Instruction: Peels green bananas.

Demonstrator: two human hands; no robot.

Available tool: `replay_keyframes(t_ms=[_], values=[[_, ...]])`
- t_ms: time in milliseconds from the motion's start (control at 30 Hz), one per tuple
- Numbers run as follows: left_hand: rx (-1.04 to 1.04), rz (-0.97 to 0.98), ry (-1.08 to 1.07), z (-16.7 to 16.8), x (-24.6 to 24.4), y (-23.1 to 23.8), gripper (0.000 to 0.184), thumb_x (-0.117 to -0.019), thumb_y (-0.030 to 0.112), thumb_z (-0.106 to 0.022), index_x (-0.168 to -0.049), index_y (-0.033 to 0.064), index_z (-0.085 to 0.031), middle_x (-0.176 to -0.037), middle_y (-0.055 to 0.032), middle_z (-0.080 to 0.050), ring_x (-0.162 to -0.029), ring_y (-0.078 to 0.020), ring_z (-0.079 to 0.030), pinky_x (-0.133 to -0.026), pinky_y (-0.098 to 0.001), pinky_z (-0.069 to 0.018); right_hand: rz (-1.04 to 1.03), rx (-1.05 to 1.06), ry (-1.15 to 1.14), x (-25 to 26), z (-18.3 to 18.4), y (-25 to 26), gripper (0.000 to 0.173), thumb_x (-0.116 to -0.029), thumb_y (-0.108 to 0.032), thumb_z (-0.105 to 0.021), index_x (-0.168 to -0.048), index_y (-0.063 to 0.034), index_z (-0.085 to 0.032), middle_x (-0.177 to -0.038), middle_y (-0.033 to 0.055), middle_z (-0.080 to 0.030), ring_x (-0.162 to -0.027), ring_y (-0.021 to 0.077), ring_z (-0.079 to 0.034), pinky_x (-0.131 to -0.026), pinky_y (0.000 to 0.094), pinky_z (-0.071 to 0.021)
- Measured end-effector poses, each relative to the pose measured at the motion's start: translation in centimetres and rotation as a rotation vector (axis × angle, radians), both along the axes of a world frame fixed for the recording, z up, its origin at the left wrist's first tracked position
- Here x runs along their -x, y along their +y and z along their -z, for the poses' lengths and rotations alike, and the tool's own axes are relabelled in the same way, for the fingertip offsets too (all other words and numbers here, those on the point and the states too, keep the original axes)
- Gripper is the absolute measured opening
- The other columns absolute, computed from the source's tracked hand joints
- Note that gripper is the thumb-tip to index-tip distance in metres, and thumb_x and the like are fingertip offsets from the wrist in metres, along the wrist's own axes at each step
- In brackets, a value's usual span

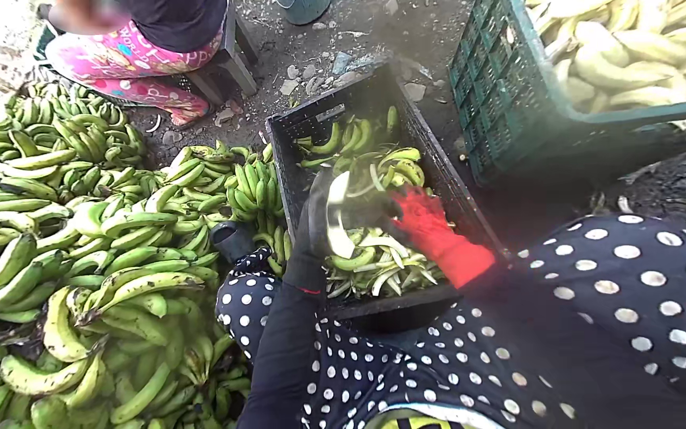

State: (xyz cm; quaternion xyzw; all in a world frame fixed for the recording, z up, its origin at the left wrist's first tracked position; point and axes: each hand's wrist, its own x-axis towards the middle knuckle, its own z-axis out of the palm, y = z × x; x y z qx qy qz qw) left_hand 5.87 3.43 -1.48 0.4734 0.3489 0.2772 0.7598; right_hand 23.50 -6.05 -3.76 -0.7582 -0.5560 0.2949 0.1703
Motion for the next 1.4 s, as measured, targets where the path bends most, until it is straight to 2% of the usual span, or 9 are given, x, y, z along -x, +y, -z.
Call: replay_keyframes(t_ms=[200, 367, 567, 700, 833, 967, 1067, 1233, 1400], values=[[-0.63, 0.005, 0.517, 2.0, 1.2, -0.1, 0.062, -0.1055, 0.048, -0.027, -0.135, 0.0036, -0.059, -0.125, -0.0122, -0.066, -0.113, -0.0141, -0.064, -0.101, -0.0375, -0.0521, 0.41, -0.179, 0.359, -1.6, -0.5, -0.3, 0.04, -0.1088, -0.035, -0.045, -0.14, -0.0126, -0.058, -0.13, 0.0199, -0.065, -0.121, 0.039, -0.062, -0.096, 0.0668, -0.0468], [-0.593, 0.033, 1.261, -0.2, -0.3, 0.0, 0.071, -0.1087, 0.055, -0.013, -0.141, 0.0079, -0.056, -0.125, -0.0246, -0.065, -0.118, -0.0426, -0.062, -0.096, -0.0674, -0.0457, 0.352, -0.216, 0.404, -4.1, -4.5, -4.2, 0.038, -0.1078, -0.026, -0.048, -0.143, -0.0145, -0.056, -0.12, 0.0197, -0.068, -0.105, 0.0369, -0.066, -0.086, 0.0632, -0.0508], [-0.419, 0.573, 1.579, 3.3, -0.5, -2.1, 0.073, -0.1077, 0.058, -0.017, -0.136, 0.0039, -0.058, -0.129, -0.0264, -0.063, -0.123, -0.0443, -0.059, -0.101, -0.0662, -0.0447, 0.531, -0.763, 0.886, -9.0, -7.2, -7.9, 0.03, -0.1105, -0.039, -0.043, -0.13, -0.0194, -0.056, -0.105, -0.0035, -0.07, -0.071, 0.0057, -0.063, -0.06, 0.0233, -0.0541], [-0.344, 0.499, 1.241, 4.2, -4.5, -2.5, 0.077, -0.1066, 0.059, -0.015, -0.131, 0.0033, -0.062, -0.125, -0.0226, -0.065, -0.118, -0.0355, -0.063, -0.099, -0.0614, -0.0475, 0.881, -1.073, 1.299, -12.9, -8.4, -9.2, 0.069, -0.1043, -0.066, -0.013, -0.114, -0.0166, -0.061, -0.083, 0.0057, -0.068, -0.063, 0.022, -0.067, -0.059, 0.0464, -0.0619], [-0.157, 0.269, 0.134, 1.1, -16.0, -0.1, 0.058, -0.1048, 0.056, -0.032, -0.136, 0.0122, -0.054, -0.109, -0.0042, -0.067, -0.097, -0.0141, -0.066, -0.084, -0.0384, -0.0579, 0.976, -0.999, 1.511, -14.5, -7.9, -10.5, 0.097, -0.088, -0.088, -0.006, -0.113, -0.0145, -0.066, -0.075, 0.0074, -0.066, -0.066, 0.0253, -0.068, -0.068, 0.0572, -0.061], [-0.022, 0.073, -0.066, -4.5, -25.2, 0.4, 0.064, -0.1031, 0.065, -0.031, -0.137, 0.0126, -0.046, -0.117, -0.0123, -0.064, -0.106, -0.0275, -0.067, -0.091, -0.0489, -0.0567, 0.999, -0.983, 1.535, -15.5, -7.2, -11.3, 0.096, -0.0871, -0.09, -0.015, -0.111, -0.0121, -0.065, -0.073, 0.0083, -0.066, -0.066, 0.0267, -0.068, -0.068, 0.0572, -0.0607], [-0.257, 0.038, 0.271, 0.6, -21.8, 2.1, 0.067, -0.1026, 0.064, -0.036, -0.157, 0.0241, -0.034, -0.138, -0.0126, -0.058, -0.12, -0.0291, -0.061, -0.097, -0.0516, -0.0532, 1.093, -0.962, 1.535, -16.3, -7.6, -12.1, 0.1, -0.0888, -0.086, -0.002, -0.109, -0.0108, -0.065, -0.071, 0.0096, -0.066, -0.064, 0.0282, -0.067, -0.067, 0.0601, -0.0598], [-0.341, 0.004, 1.469, 11.4, -8.5, 0.8, 0.082, -0.1024, 0.062, -0.039, -0.145, -0.008, -0.043, -0.138, -0.0309, -0.055, -0.13, -0.0423, -0.055, -0.108, -0.0584, -0.0441, 1.092, -0.938, 1.536, -16.9, -7.6, -13.0, 0.1, -0.093, -0.08, 0.003, -0.109, -0.0101, -0.067, -0.069, 0.0086, -0.067, -0.065, 0.0287, -0.069, -0.068, 0.0609, -0.0604], [-0.064, 0.143, 1.716, 18.7, -2.3, -2.3, 0.076, -0.1042, 0.058, -0.036, -0.143, -0.005, -0.049, -0.143, -0.028, -0.054, -0.135, -0.0396, -0.052, -0.11, -0.0571, -0.0426, 1.032, -0.968, 1.573, -16.3, -7.7, -12.6, 0.1, -0.092, -0.081, 0.002, -0.105, -0.0083, -0.065, -0.069, 0.0102, -0.065, -0.064, 0.0295, -0.068, -0.069, 0.0613, -0.0605]])
